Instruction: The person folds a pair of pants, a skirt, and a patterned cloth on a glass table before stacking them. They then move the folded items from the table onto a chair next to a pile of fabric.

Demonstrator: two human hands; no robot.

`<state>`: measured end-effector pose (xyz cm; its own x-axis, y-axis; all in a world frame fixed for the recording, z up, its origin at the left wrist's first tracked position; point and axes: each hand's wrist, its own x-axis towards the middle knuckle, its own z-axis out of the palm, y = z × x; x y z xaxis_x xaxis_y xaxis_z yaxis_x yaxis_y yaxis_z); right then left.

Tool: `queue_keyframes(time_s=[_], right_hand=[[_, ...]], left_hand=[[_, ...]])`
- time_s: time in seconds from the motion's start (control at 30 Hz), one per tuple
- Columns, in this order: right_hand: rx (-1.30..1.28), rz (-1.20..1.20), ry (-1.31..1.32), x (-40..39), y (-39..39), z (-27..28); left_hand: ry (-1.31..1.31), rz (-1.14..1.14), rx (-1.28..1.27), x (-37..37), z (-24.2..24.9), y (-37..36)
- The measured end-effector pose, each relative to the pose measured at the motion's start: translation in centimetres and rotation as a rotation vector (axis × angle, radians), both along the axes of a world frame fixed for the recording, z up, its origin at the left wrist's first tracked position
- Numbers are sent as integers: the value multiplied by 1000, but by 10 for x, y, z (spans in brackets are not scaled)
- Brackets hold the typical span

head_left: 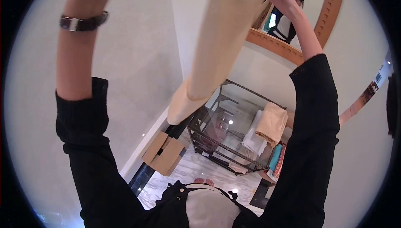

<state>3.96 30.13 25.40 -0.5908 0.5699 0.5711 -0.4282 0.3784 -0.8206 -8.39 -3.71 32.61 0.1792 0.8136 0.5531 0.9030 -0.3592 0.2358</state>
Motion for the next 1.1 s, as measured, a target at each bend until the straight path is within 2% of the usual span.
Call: queue_keyframes(time_s=[0.07, 0.1, 0.13, 0.17, 0.23, 0.33, 0.47, 0.6, 0.73, 0.93, 1.1], right_hand=[[18, -66, -37, 32, 39, -23], [58, -2, -84, 50, 58, -29], [70, -81, -109, 70, 62, -33], [75, -135, -134, 90, 64, -35], [68, -228, -161, 132, 66, -41], [62, -361, -180, 198, 61, -52], [43, -532, -172, 282, 48, -66], [40, -687, -144, 355, 26, -73], [49, -816, -109, 413, -6, -78], [94, -948, -13, 456, -55, -84], [137, -983, 129, 438, -98, -96]], left_hand=[[-140, -186, -142, 17, -12, 19], [-159, -326, -198, 23, -18, 31], [-183, -464, -266, 29, -24, 42], [-154, -648, -316, 34, -29, 57], [-130, -794, -402, 57, -31, 63], [-113, -800, -499, 98, -29, 48], [-128, -1015, -563, 134, -40, 84], [-6, -1233, -588, 172, -33, 114], [-138, -1281, -527, 239, -37, 138], [-342, -1372, -556, 302, -58, 148], [-408, -1437, -637, 316, -65, 146]])
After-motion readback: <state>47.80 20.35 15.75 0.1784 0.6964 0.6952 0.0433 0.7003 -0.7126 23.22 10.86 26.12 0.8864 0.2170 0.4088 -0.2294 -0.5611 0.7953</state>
